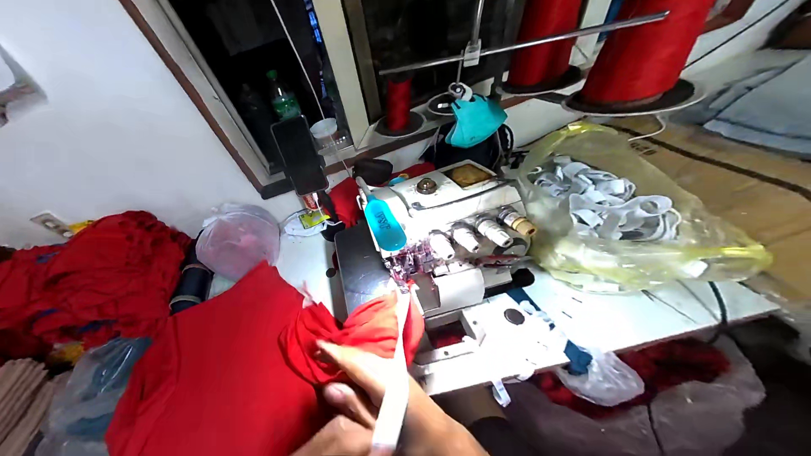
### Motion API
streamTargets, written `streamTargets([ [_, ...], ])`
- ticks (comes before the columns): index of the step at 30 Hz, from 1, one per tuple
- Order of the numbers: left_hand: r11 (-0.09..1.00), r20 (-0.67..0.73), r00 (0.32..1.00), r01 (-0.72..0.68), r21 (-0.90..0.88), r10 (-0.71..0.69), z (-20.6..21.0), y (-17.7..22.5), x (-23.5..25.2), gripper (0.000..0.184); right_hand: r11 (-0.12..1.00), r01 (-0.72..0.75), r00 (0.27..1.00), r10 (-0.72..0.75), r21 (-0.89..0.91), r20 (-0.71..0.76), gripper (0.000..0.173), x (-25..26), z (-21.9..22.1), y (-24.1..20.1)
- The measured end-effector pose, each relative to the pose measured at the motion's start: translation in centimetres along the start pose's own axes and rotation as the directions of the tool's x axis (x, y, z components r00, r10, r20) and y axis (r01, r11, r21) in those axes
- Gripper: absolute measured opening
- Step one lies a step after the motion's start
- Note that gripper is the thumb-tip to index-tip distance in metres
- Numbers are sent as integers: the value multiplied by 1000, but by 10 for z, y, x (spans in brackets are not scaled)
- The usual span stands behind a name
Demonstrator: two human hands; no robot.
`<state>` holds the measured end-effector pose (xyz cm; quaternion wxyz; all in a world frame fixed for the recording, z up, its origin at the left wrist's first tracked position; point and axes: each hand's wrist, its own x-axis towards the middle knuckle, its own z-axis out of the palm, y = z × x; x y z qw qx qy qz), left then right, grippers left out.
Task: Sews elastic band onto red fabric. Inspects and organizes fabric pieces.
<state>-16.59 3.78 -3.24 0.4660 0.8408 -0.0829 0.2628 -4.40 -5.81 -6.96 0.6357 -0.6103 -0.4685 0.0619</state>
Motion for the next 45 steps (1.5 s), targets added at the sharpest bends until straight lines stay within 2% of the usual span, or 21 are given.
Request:
streamTargets([
  [1,998,3,998,56,-23,-55,0,0,6,19,971,123,992,-128,-203,-9,32,-18,-7,7],
  [2,994,15,994,105,-32,-105,1,-1,12,17,940,208,977,-214,-270,9,25,-35,-16,14],
  [5,986,67,985,161,-42,-158,8,-5,22,15,915,278,960,-272,-292,62,27,-68,-42,17],
  [7,987,115,984,147,-61,-140,13,-6,28,16,852,319,938,-347,-415,9,17,-67,-47,19],
  [10,993,164,981,114,-39,-106,11,-2,37,17,797,366,893,-446,-481,-59,18,-56,-51,19],
  [13,989,178,973,150,-12,-146,0,1,33,19,808,351,893,-440,-473,-88,17,-56,-48,14],
  [17,963,147,964,240,-124,-221,-1,6,22,17,808,361,896,-439,-465,-66,17,-54,-38,16],
  [22,971,153,968,216,-99,-199,-3,11,19,20,812,394,896,-444,-430,-18,18,-49,-41,10],
  [25,986,175,970,165,25,-167,-12,7,15,20,860,343,929,-369,-378,5,18,-66,-42,-11],
  [27,979,192,977,53,196,-91,-13,4,11,19,953,242,970,-244,-184,15,20,-85,-35,-33],
  [29,972,200,978,12,234,-61,-15,-2,9,22,975,184,983,-183,-123,20,21,-97,-27,-44],
  [33,986,163,978,113,120,-132,-17,0,9,28,959,172,985,-173,-224,17,18,-96,-30,-33],
  [36,989,180,975,114,97,-130,-17,2,8,27,934,213,976,-220,-286,9,15,-94,-29,-33],
  [38,989,172,975,127,75,-139,-19,3,7,28,880,244,966,-258,-407,20,28,-93,-27,-29],
  [39,989,170,975,133,62,-142,-20,3,6,28,837,260,959,-282,-481,28,28,-92,-25,-26],
  [41,990,182,974,126,69,-137,-22,4,5,28,767,297,939,-343,-568,28,12,-91,-25,-17],
  [42,990,197,973,106,88,-122,-24,4,4,29,764,297,937,-350,-573,18,13,-91,-27,-16],
  [45,988,302,952,8,157,-56,-35,9,1,30,861,239,964,-267,-449,0,17,-92,-40,-35],
])
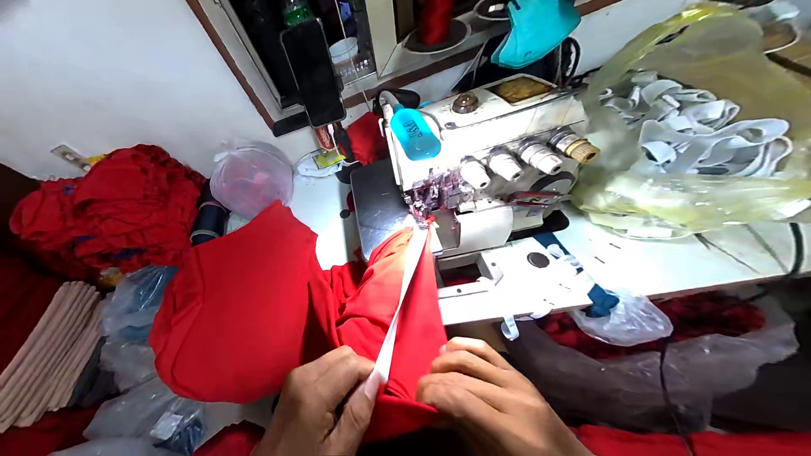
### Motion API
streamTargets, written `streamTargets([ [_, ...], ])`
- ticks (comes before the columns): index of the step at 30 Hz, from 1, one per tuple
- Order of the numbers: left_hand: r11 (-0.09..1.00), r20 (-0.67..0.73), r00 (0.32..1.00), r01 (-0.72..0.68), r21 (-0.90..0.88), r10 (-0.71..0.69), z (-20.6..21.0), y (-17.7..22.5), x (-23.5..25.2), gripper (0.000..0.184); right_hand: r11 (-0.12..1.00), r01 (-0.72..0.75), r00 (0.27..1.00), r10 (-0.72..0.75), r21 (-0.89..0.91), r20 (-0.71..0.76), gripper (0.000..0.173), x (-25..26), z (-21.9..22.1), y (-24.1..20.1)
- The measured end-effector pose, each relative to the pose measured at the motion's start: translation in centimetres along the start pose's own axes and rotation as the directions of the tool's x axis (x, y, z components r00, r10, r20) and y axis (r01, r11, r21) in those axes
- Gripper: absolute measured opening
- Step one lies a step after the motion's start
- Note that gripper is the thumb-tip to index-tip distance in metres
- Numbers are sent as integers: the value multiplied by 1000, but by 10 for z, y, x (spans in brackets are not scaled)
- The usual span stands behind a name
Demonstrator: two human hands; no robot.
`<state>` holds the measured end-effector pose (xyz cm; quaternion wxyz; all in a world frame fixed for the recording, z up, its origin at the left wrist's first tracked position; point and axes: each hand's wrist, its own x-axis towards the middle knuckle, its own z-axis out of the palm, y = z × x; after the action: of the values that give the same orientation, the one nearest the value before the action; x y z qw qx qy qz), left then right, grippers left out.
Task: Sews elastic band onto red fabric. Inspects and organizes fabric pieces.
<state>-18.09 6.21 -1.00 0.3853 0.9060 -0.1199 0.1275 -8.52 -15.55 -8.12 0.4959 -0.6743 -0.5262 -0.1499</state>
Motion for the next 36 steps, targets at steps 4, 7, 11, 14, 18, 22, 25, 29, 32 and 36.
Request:
streamTargets([
  [4,990,143,989,-63,124,45,-8,12,-11,40,999,14,998,-16,51,53,30,0,-10,-5],
  [7,959,175,981,-123,254,79,-3,20,-20,28,953,-165,979,190,255,-75,27,-2,-12,5],
  [11,953,143,983,-151,261,117,12,27,-33,21,639,-614,576,764,463,-290,17,13,1,38],
  [14,954,122,983,-161,253,134,22,27,-38,24,193,-559,303,953,806,-19,27,27,15,61],
  [18,945,119,988,-129,300,98,21,25,-43,21,-38,-450,493,822,892,283,21,17,17,41],
  [22,934,132,988,-118,339,77,25,21,-47,16,-127,-453,650,630,883,424,19,-10,8,22],
  [25,920,136,986,-138,366,94,28,21,-50,17,-107,-428,652,651,897,389,13,-13,-2,19],
  [29,863,132,981,-187,469,140,35,21,-51,14,168,-725,283,957,668,67,17,2,-5,6],
  [32,839,117,976,-217,498,183,41,22,-53,13,291,-858,328,945,423,15,21,-9,0,-7],
  [36,859,109,960,-279,429,257,46,26,-57,22,423,-853,459,887,306,55,20,-27,14,-32],
])
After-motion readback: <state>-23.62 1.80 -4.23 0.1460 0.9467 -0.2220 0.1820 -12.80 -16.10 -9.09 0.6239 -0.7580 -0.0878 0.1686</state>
